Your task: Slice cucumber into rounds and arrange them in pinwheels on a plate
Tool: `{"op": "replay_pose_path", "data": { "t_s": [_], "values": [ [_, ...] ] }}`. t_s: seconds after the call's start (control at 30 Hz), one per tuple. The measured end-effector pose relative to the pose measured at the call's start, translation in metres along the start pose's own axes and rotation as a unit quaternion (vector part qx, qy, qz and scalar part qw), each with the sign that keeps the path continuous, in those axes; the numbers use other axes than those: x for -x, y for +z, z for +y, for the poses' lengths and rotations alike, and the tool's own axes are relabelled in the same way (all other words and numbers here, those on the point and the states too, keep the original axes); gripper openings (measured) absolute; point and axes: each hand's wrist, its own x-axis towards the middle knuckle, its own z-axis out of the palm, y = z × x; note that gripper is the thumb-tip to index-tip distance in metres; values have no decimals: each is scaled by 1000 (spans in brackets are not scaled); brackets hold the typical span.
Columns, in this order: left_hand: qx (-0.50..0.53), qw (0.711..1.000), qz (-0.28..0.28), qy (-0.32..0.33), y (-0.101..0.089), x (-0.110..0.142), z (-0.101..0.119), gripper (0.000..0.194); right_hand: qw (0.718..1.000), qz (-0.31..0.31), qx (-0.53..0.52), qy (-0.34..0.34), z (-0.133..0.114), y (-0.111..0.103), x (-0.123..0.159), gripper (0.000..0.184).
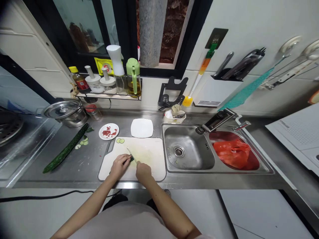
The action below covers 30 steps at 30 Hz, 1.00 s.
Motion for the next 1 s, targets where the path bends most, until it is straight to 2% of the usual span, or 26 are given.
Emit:
{"op": "replay_pose_path", "data": {
  "t_s": [0.3, 0.53, 0.63, 0.77, 1.0],
  "values": [
    [-3, 1000, -4, -3, -1, 1, 0, 23, 1000, -20, 3, 17, 2, -1, 10, 26],
    [-23, 1000, -9, -8, -2, 0, 4, 22, 999, -32, -10, 20, 19, -4, 29, 28],
    [-32, 998, -32, -41, -3, 0, 7, 22, 999, -31, -21, 15, 28, -8, 32, 27],
    [-19, 993, -34, -110, -7, 1, 11, 33, 1000, -2, -12, 26, 35, -14, 33, 29],
    [54, 972, 36, -224, -25, 0, 16, 36, 997, 60, 22, 52, 37, -24, 31, 32]
  ]
}}
